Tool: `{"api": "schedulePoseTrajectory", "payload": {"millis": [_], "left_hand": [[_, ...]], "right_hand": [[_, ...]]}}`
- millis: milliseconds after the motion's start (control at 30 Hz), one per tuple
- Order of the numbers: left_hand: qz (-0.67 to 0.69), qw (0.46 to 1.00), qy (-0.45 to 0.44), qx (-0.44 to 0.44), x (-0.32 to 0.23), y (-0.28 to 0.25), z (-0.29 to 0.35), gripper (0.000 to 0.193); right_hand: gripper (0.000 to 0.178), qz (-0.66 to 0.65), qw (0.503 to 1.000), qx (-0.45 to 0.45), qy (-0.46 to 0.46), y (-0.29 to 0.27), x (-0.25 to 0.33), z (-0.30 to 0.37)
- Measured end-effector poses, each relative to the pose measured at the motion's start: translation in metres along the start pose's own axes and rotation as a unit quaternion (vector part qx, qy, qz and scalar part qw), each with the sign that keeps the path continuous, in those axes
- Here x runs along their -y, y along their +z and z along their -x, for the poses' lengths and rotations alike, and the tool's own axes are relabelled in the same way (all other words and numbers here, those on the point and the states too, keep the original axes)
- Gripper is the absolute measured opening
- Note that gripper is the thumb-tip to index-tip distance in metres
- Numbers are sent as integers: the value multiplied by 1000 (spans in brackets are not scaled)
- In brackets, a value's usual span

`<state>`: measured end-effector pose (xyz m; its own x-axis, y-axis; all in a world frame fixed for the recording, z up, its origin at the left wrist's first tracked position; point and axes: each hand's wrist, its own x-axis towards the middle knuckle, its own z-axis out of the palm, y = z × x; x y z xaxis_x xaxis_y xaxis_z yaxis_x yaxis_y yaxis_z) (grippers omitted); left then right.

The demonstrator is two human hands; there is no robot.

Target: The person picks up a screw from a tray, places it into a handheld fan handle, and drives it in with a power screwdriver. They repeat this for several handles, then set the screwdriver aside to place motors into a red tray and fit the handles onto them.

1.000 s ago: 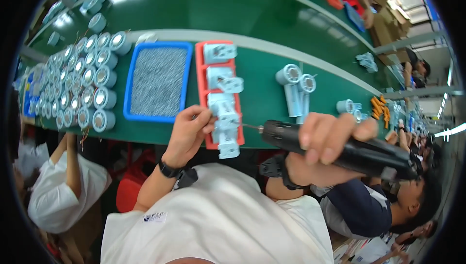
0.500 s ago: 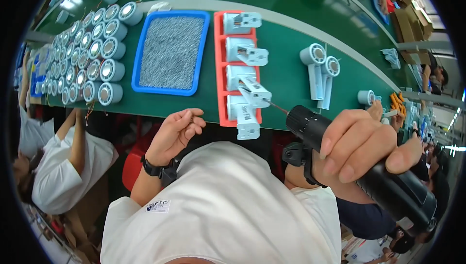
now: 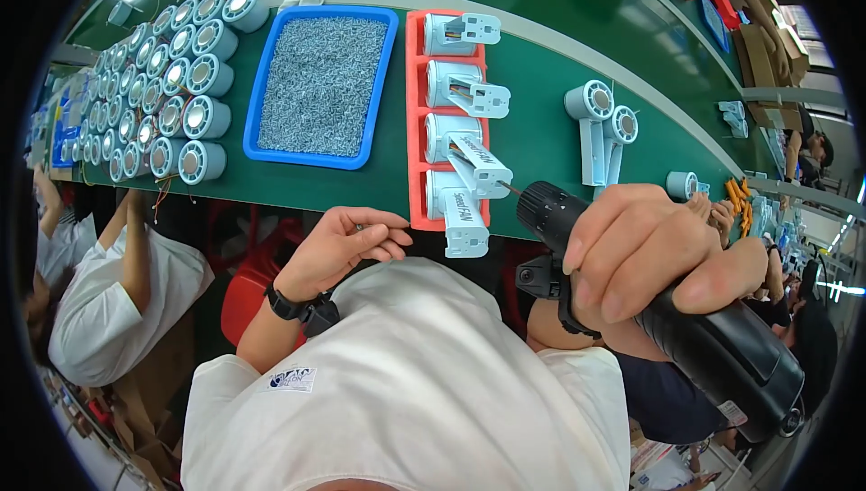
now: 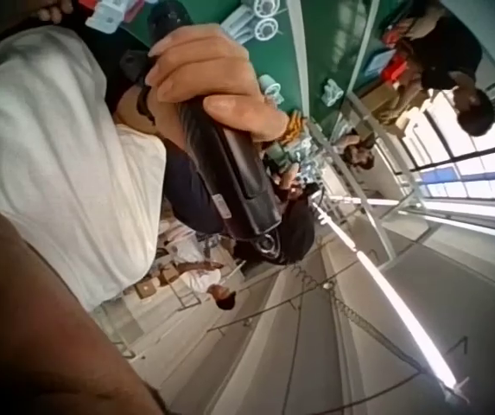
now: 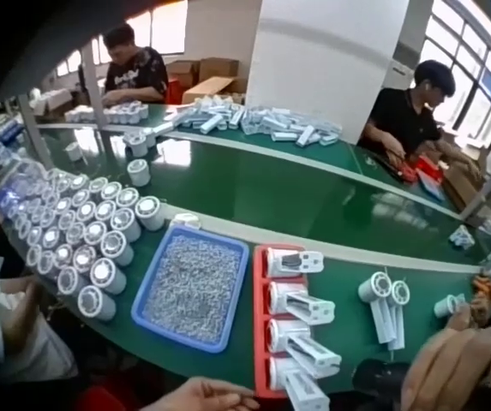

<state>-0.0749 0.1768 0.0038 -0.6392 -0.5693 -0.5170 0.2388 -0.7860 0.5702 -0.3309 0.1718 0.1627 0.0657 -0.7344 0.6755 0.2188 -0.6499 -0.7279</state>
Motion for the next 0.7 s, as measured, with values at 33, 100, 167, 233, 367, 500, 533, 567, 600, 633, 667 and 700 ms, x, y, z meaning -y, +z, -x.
{"api": "schedulePoseTrajectory", "payload": {"millis": [33, 100, 167, 233, 367, 500, 533, 567, 600, 633, 667, 700], "left_hand": [[-16, 1000, -12, 2, 1, 1, 0, 21], [-27, 999, -26, 20, 4, 4, -3, 19], [-53, 996, -53, 58, 8, 6, -6, 17], [-59, 994, -62, 74, 11, 7, -12, 16], [-63, 988, -80, 117, 15, 10, -22, 16], [-41, 989, -72, 124, 23, 21, -23, 16], [-38, 991, -62, 112, 24, 25, -23, 16], [-34, 993, -51, 100, 25, 28, -23, 16], [-39, 993, -48, 102, 23, 32, -26, 16], [-21, 996, -23, 80, 21, 36, -31, 16], [-2, 998, 1, 57, 18, 39, -36, 16], [18, 999, 24, 31, 16, 41, -37, 16]], "right_hand": [[35, -5, 1000, 28, 5, -2, -1, -2], [33, -16, 996, 82, 13, -4, -3, -4], [32, -12, 996, 82, 19, -3, -4, -4], [30, 3, 996, 83, 25, -4, -4, -5], [31, 21, 999, 20, 23, 9, -2, 0], [34, 1, 999, -34, 29, 17, 2, 5], [34, 2, 999, -33, 24, 16, 3, 4], [35, -10, 999, -28, 19, 15, 3, 3], [37, -21, 999, -22, 14, 13, 3, 2], [39, -32, 999, -16, 10, 11, 4, 1], [39, -29, 999, -15, 6, 8, 10, 0], [37, -27, 998, -42, -31, 3, 21, -2]]}}
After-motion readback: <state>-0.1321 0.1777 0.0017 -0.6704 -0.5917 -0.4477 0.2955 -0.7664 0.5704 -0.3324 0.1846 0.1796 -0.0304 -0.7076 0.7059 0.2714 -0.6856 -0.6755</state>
